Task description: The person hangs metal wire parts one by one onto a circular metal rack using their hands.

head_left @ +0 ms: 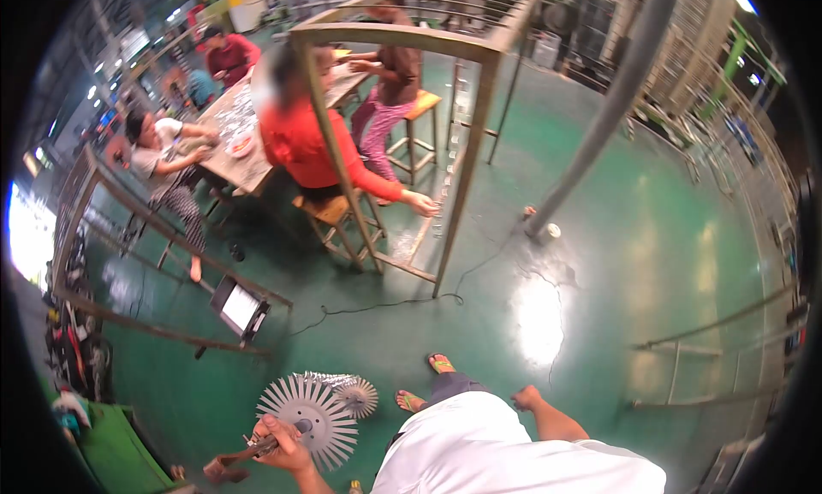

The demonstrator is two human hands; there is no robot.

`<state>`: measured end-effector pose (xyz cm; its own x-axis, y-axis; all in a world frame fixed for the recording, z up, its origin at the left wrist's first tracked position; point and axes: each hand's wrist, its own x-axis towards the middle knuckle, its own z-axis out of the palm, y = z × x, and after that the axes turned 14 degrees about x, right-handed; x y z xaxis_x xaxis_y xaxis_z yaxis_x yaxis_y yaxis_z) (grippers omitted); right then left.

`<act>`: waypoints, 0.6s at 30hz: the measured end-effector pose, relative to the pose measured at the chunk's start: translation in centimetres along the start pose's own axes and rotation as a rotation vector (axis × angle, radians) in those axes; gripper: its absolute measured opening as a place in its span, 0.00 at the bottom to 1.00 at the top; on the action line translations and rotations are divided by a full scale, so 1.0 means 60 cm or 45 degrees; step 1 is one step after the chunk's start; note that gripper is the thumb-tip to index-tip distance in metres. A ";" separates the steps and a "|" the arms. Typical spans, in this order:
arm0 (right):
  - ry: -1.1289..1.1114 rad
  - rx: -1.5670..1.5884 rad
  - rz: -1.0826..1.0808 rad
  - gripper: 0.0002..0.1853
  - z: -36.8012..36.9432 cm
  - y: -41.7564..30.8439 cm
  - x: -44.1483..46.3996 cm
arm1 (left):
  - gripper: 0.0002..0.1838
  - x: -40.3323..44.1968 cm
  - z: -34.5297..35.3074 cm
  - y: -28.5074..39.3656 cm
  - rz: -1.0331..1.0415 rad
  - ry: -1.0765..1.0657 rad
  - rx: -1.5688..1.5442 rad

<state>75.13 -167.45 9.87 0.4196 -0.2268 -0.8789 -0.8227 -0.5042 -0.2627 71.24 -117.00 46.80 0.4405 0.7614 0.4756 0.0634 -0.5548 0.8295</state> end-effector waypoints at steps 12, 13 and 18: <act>0.151 0.193 -0.146 0.19 -0.016 0.325 0.027 | 0.24 -0.170 0.251 0.180 0.202 -0.612 -0.387; 0.181 0.358 -0.126 0.19 0.015 0.408 0.126 | 0.24 -0.183 0.279 0.205 0.223 -0.658 -0.430; 0.144 0.661 -0.078 0.12 -0.287 0.359 -0.007 | 0.19 -0.295 0.442 0.311 0.183 -0.811 -0.570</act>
<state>63.83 -192.58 11.47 0.4879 -0.3126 -0.8150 -0.8650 -0.0474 -0.4996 88.34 -149.74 46.09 0.8537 0.2789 0.4399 -0.3395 -0.3425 0.8760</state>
